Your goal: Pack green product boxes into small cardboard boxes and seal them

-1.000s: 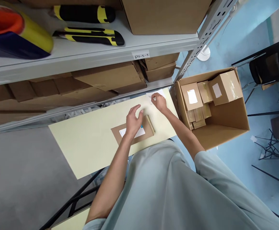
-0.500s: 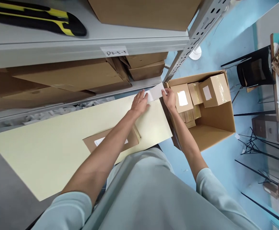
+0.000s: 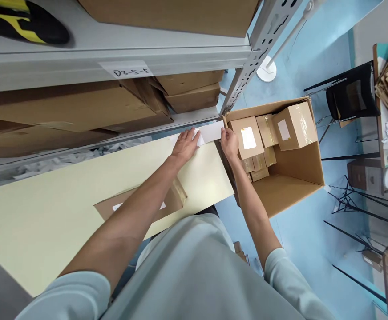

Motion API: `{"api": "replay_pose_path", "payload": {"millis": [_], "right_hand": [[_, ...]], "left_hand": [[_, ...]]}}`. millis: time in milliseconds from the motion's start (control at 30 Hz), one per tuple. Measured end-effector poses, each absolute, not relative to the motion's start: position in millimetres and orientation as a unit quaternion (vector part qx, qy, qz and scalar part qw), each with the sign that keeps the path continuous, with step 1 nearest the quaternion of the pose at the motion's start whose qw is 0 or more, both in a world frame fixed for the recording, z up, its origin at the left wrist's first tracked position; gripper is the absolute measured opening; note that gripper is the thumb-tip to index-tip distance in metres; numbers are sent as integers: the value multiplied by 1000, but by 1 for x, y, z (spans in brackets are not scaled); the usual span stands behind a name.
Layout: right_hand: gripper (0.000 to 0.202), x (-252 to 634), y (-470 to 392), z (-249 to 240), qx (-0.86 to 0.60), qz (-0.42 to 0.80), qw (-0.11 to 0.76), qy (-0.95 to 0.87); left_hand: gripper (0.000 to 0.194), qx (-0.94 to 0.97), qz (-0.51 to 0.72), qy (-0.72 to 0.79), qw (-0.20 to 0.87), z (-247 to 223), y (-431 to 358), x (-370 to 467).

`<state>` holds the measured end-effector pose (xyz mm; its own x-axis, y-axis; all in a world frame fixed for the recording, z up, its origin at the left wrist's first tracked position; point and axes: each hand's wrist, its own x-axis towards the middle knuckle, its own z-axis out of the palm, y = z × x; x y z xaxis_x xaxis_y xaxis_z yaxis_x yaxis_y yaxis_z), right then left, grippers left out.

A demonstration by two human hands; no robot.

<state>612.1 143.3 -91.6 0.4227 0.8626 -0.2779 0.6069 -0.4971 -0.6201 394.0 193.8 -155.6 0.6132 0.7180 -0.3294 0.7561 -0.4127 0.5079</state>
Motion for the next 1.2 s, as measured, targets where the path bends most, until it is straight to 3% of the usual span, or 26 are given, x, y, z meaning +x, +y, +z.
{"api": "replay_pose_path", "payload": {"millis": [133, 433, 667, 933, 1200], "right_hand": [[42, 612, 143, -86, -847, 267, 175, -426], [42, 584, 108, -77, -882, 250, 119, -383], [43, 591, 123, -66, -869, 236, 120, -417], [41, 598, 162, -47, -851, 220, 116, -463], [44, 599, 112, -52, -903, 175, 132, -369]], "left_hand": [[77, 837, -46, 440, 322, -155, 196, 395], [86, 827, -39, 443, 344, -156, 198, 400], [94, 828, -30, 438, 348, -160, 201, 400], [88, 831, -39, 441, 337, -163, 205, 405], [93, 828, -40, 450, 332, -167, 202, 409]]}}
